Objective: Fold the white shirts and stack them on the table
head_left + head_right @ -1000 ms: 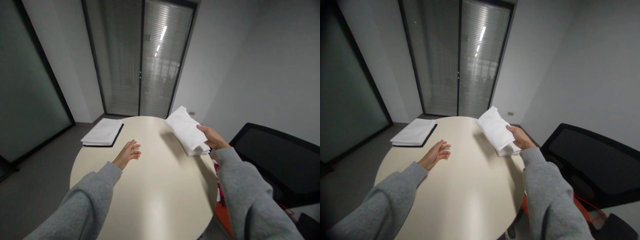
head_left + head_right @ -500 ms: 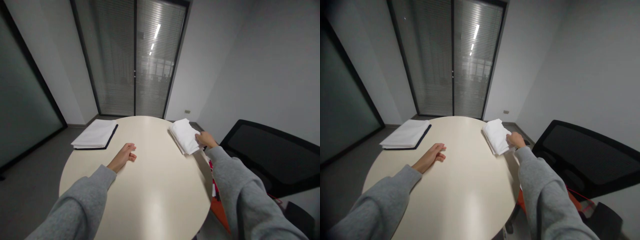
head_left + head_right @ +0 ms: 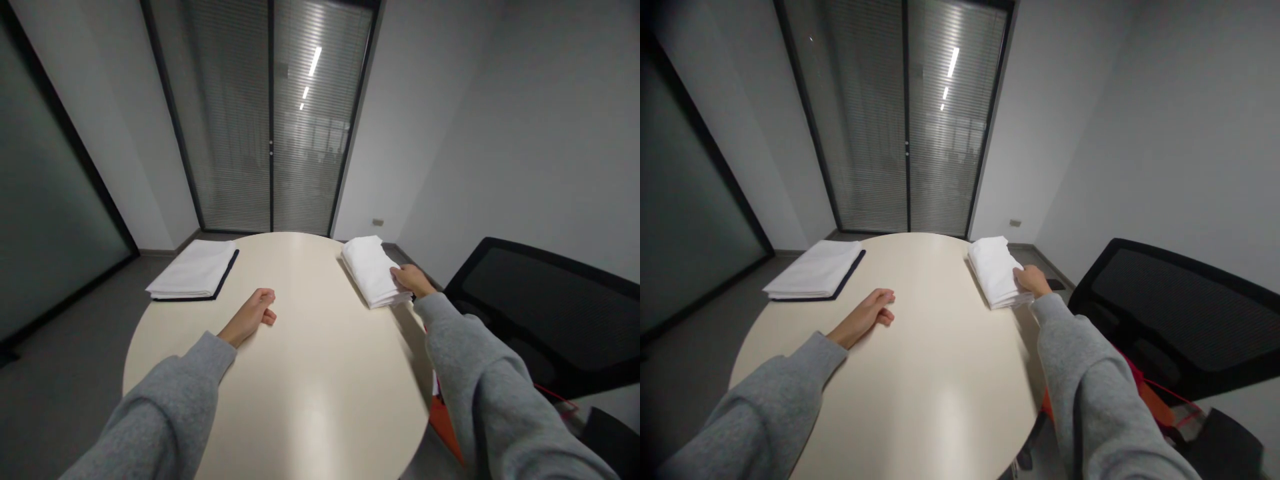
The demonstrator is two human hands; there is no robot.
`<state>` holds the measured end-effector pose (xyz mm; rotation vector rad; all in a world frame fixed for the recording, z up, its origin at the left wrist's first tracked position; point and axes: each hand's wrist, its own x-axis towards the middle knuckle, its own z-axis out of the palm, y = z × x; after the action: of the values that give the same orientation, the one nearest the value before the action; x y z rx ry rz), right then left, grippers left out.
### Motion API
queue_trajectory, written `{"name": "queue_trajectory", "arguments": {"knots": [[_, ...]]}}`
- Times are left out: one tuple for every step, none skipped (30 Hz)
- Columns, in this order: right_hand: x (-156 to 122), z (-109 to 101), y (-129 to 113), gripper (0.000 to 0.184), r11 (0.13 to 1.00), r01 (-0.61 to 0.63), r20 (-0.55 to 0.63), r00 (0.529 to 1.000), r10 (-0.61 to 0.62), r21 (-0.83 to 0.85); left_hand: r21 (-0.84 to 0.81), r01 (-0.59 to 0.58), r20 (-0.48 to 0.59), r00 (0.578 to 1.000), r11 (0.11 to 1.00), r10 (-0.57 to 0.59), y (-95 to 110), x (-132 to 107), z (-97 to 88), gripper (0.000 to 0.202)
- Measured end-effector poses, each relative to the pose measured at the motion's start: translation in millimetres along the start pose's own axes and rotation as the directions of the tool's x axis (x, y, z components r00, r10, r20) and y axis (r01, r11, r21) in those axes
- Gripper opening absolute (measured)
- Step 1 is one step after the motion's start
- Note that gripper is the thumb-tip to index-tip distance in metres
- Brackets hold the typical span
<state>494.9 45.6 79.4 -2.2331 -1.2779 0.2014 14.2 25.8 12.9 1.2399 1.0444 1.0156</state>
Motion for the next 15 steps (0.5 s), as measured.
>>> {"name": "queue_trajectory", "arguments": {"knots": [[0,1,1,0.027,0.999,-0.009,-0.003,1.000,0.009,-0.051,0.023,-0.005,0.002,1.000,1.000,0.004,0,0,0.0,0.034],[0,3,1,0.029,0.996,-0.012,-0.007,1.000,0.011,-0.092,0.047,-0.008,0.007,1.000,0.999,0.008,0,-1,-0.1,0.035],[-1,3,1,0.031,0.992,-0.009,-0.013,1.000,0.008,-0.125,0.070,-0.011,0.014,1.000,0.998,0.010,1,-1,-0.1,0.037],[-1,4,-1,0.034,0.989,-0.002,-0.017,1.000,0.000,-0.151,0.091,-0.014,0.018,1.000,0.996,0.012,1,-2,-0.1,0.039],[-1,4,-3,0.036,0.985,0.008,-0.018,1.000,-0.011,-0.170,0.110,-0.016,0.023,1.000,0.994,0.014,1,-2,-0.2,0.041],[-1,3,-5,0.038,0.983,0.020,-0.019,1.000,-0.024,-0.184,0.125,-0.022,0.026,0.999,0.992,0.018,1,-3,-0.3,0.042],[0,2,-7,0.040,0.981,0.034,-0.022,0.999,-0.039,-0.193,0.135,-0.027,0.029,0.999,0.990,0.023,1,-3,-0.5,0.044],[0,0,-9,0.042,0.979,0.049,-0.026,0.998,-0.055,-0.199,0.143,-0.033,0.033,0.999,0.989,0.028,1,-3,-0.8,0.045],[1,-2,-11,0.044,0.977,0.062,-0.032,0.997,-0.070,-0.203,0.152,-0.037,0.036,0.999,0.988,0.031,1,-3,-1.0,0.046],[1,-5,-12,0.046,0.975,0.074,-0.038,0.996,-0.084,-0.208,0.162,-0.039,0.038,0.999,0.986,0.034,1,-3,-1.2,0.046],[1,-7,-13,0.048,0.973,0.082,-0.043,0.995,-0.093,-0.214,0.174,-0.040,0.040,0.999,0.984,0.034,1,-3,-1.3,0.047],[0,-9,-12,0.049,0.971,0.085,-0.046,0.994,-0.097,-0.223,0.184,-0.041,0.042,0.999,0.982,0.034,1,-4,-1.4,0.047],[-2,-11,-10,0.049,0.968,0.083,-0.043,0.994,-0.096,-0.236,0.190,-0.042,0.044,0.998,0.981,0.034,1,-4,-1.3,0.048],[-5,-11,-8,0.049,0.964,0.078,-0.035,0.995,-0.090,-0.253,0.191,-0.044,0.045,0.998,0.981,0.036,1,-4,-1.2,0.048],[-9,-11,-6,0.049,0.959,0.072,-0.020,0.997,-0.081,-0.272,0.190,-0.045,0.045,0.998,0.981,0.037,1,-4,-1.1,0.048]]}}
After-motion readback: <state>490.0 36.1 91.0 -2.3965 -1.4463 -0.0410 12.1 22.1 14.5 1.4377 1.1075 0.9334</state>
